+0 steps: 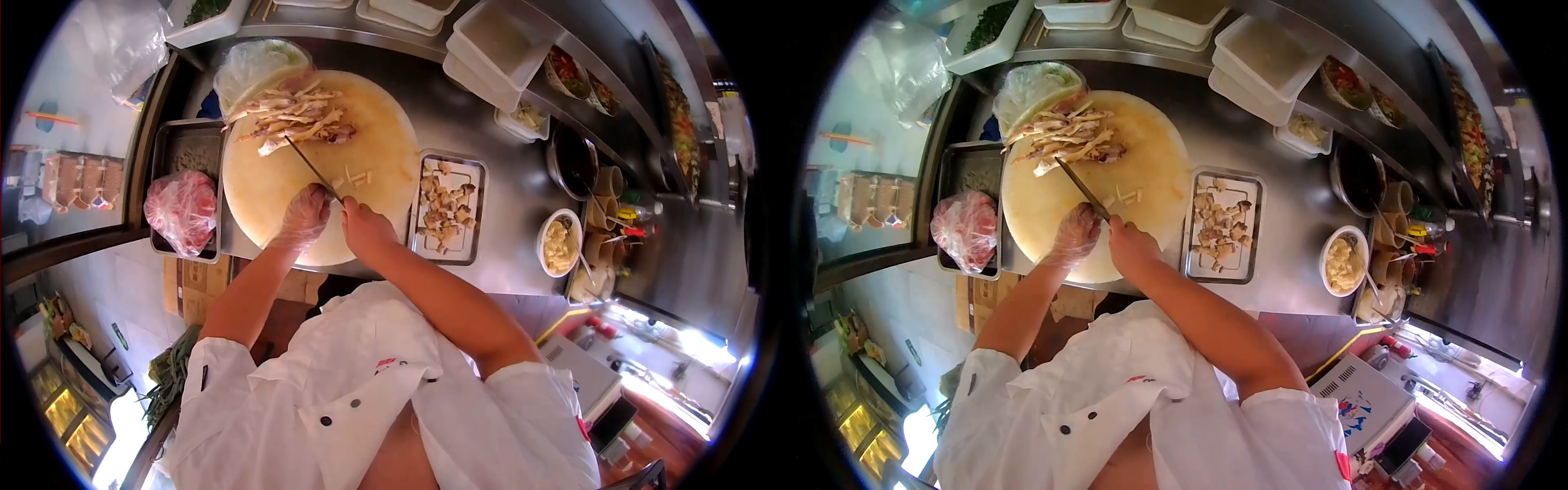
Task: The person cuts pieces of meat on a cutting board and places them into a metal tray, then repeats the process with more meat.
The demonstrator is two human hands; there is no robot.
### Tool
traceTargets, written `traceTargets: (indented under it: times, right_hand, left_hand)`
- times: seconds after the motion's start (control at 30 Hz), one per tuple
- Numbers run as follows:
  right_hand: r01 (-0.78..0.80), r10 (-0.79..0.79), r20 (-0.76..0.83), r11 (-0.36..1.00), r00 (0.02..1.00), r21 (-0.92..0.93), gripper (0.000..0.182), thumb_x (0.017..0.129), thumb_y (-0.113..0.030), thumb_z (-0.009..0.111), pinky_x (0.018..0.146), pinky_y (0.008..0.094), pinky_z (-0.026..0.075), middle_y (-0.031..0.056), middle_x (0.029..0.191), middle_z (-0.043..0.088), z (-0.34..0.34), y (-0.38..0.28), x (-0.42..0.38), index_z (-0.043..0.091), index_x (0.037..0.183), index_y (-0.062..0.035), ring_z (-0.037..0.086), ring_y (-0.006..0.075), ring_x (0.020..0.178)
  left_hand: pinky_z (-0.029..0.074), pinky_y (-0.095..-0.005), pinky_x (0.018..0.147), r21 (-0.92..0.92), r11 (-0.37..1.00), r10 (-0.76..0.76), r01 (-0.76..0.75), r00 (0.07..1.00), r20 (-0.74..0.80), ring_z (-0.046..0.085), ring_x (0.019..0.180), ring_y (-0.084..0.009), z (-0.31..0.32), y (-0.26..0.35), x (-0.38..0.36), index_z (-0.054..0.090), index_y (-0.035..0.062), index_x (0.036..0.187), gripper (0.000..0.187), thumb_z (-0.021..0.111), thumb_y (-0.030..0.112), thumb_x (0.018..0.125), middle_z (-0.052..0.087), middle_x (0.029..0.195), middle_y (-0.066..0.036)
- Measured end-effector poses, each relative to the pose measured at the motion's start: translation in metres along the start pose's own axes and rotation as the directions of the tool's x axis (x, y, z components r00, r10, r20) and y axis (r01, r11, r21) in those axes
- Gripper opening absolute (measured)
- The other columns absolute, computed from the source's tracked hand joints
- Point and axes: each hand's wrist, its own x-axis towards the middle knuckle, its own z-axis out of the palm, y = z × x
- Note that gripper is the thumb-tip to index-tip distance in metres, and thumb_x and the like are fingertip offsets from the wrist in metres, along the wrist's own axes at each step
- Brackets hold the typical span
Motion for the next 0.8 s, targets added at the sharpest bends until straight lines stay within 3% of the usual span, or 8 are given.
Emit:
traceTargets:
  times: [0.17, 0.27, 0.37, 0.67, 0.8]
  right_hand:
    - [0.072, -0.07, -0.047, 0.997, 0.996, 0.036, 0.027, 0.109, -0.026, 0.056, 0.08, 0.0573, 0.059, 0.025, 0.106, 0.073, -0.02, 0.018, -0.005, 0.054, 0.127, -0.0057, 0.073, 0.0472, 0.093]
    - [0.08, -0.08, -0.057, 0.997, 0.995, 0.008, 0.028, 0.111, -0.028, 0.054, 0.074, 0.0592, 0.06, 0.0242, 0.103, 0.071, -0.031, 0.013, -0.037, 0.052, 0.128, -0.0069, 0.073, 0.0491, 0.084]
    - [0.062, -0.062, -0.016, 0.998, 0.998, -0.013, 0.028, 0.111, -0.028, 0.053, 0.074, 0.0592, 0.06, 0.0243, 0.103, 0.071, -0.045, -0.004, -0.066, 0.051, 0.129, -0.0068, 0.073, 0.049, 0.085]
    - [-0.018, 0.02, 0.102, 1.0, 0.995, -0.023, 0.025, 0.113, -0.027, 0.049, 0.078, 0.058, 0.061, 0.0253, 0.107, 0.07, -0.026, -0.015, -0.075, 0.048, 0.125, -0.0048, 0.074, 0.0489, 0.089]
    - [-0.018, 0.017, 0.11, 1.0, 0.994, 0.015, 0.026, 0.113, -0.026, 0.048, 0.079, 0.0579, 0.061, 0.0267, 0.109, 0.07, -0.018, -0.013, -0.069, 0.047, 0.126, -0.004, 0.074, 0.0494, 0.09]
  left_hand:
    - [0.058, -0.05, 0.08, -0.073, 0.997, 0.026, -0.032, 0.996, -0.083, 0.068, 0.095, -0.0433, -0.019, 0.013, -0.006, 0.062, 0.0064, 0.107, 0.026, 0.072, -0.003, 0.084, 0.066, 0.109, -0.017]
    - [0.058, -0.0521, 0.078, -0.075, 0.997, 0.015, -0.019, 0.999, -0.05, 0.067, 0.092, -0.0441, -0.034, 0.011, -0.019, 0.062, 0.0045, 0.104, 0.029, 0.072, -0.005, 0.079, 0.065, 0.109, -0.018]
    - [0.058, -0.051, 0.079, -0.12, 0.985, 0.122, -0.126, 0.992, -0.041, 0.067, 0.094, -0.0428, -0.036, 0.005, -0.027, 0.062, 0.0037, 0.104, 0.03, 0.071, -0.007, 0.078, 0.065, 0.11, -0.018]
    - [0.06, -0.0474, 0.085, -0.049, 0.997, 0.071, -0.065, 0.991, 0.109, 0.067, 0.1, -0.0404, -0.035, 0.011, -0.011, 0.073, 0.0005, 0.108, 0.031, 0.069, -0.007, 0.078, 0.069, 0.113, -0.015]
    - [0.06, -0.0479, 0.084, -0.048, 0.997, 0.069, -0.065, 0.995, 0.075, 0.067, 0.1, -0.04, -0.025, 0.003, -0.014, 0.072, 0.0013, 0.11, 0.031, 0.07, -0.005, 0.079, 0.068, 0.112, -0.015]
